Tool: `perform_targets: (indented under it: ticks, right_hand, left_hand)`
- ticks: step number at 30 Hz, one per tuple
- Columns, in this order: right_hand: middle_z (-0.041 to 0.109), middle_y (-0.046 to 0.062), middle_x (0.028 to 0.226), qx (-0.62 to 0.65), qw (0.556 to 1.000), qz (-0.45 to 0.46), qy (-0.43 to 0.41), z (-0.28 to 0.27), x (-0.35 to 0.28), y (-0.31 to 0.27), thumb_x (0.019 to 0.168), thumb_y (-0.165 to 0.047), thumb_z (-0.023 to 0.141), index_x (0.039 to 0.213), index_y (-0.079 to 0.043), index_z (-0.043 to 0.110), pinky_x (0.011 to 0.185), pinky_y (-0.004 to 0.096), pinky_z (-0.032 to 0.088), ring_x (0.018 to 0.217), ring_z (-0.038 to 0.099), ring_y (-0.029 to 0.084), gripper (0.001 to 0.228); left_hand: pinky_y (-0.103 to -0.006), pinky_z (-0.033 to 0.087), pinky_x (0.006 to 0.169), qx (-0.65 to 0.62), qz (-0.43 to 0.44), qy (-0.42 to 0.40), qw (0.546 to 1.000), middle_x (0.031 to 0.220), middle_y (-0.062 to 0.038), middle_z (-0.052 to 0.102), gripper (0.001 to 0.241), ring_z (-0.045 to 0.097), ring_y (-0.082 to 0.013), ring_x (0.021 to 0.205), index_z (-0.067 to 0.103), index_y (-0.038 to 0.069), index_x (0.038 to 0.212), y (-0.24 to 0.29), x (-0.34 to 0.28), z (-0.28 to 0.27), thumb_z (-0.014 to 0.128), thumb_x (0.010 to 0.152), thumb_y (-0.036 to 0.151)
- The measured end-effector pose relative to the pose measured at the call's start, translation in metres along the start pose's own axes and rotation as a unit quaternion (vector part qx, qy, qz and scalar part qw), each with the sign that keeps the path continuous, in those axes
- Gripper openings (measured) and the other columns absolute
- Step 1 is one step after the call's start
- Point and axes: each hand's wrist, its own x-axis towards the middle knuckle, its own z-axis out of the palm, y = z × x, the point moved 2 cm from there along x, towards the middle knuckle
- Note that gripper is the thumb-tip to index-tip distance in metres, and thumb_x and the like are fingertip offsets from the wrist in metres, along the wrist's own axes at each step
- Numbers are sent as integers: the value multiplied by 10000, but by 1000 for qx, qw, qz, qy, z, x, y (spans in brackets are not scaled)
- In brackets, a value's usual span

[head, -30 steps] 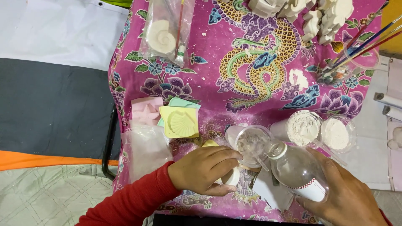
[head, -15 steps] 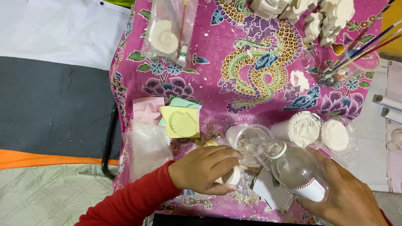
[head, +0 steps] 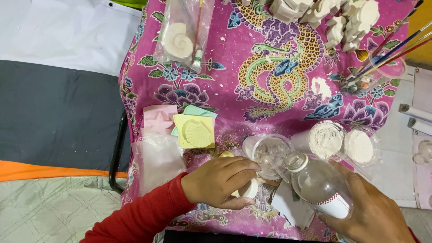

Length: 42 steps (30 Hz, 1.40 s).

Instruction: Mixing a white powder with water in a plastic cup using a wooden stick to prepare material for a centerpiece.

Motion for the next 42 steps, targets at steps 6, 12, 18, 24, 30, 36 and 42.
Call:
perform_targets:
  ticks: [6,12,18,24,30,36,42]
  right_hand:
    - [462,-226,1532,-9,1000,-1,10,2,0,1,564,-572,890,1555,-505,225,903,429,623,1284,633,185,1196]
    - [417,-237,1571,-9,1000,1,8,0,-3,-2,576,-566,884,1556,-526,202,931,443,619,1331,593,177,1195]
    - [430,-268,1560,2,1000,7,0,-2,-4,-4,580,-533,883,1545,-554,216,942,415,610,1316,614,161,1173]
    - [490,-204,1503,-7,1000,16,-17,-7,-8,-8,620,-579,840,1561,-545,186,897,428,627,1262,655,197,1146]
    - [497,-212,1505,7,1000,6,0,0,-6,-3,583,-593,870,1543,-499,231,902,423,625,1280,638,175,1157]
    - [540,-48,1542,180,970,-92,134,28,7,17,396,-335,1017,1565,-354,340,985,395,514,1358,568,191,1350]
    - [530,116,1529,363,881,-208,219,21,-21,-3,419,-210,934,1537,-105,380,1087,407,429,1378,523,272,1253]
  left_hand:
    - [-500,591,910,-1,6,2,1000,1188,-305,650,494,675,-428,1061,581,-105,1168,1,2,-2,569,1006,361]
    - [-511,597,926,4,9,6,1000,1182,-310,656,503,681,-434,1063,588,-109,1166,1,1,-1,567,1008,369]
    - [-506,582,922,-3,0,-3,1000,1212,-299,645,511,673,-429,1079,573,-107,1199,1,2,-2,584,995,361]
    - [-497,583,901,5,1,3,1000,1194,-293,657,511,679,-425,1065,582,-106,1184,2,4,-5,583,1001,372]
    - [-492,588,884,28,0,3,1000,1216,-284,661,529,688,-416,1069,594,-95,1199,1,1,-2,576,1001,395]
    - [-527,589,946,5,-28,16,999,1213,-269,647,446,675,-416,1074,561,-37,1178,-1,3,-2,574,1008,375]
    - [-347,619,712,14,-63,25,998,1225,-215,633,501,674,-316,1015,577,-29,1203,-6,6,-2,451,1050,431]
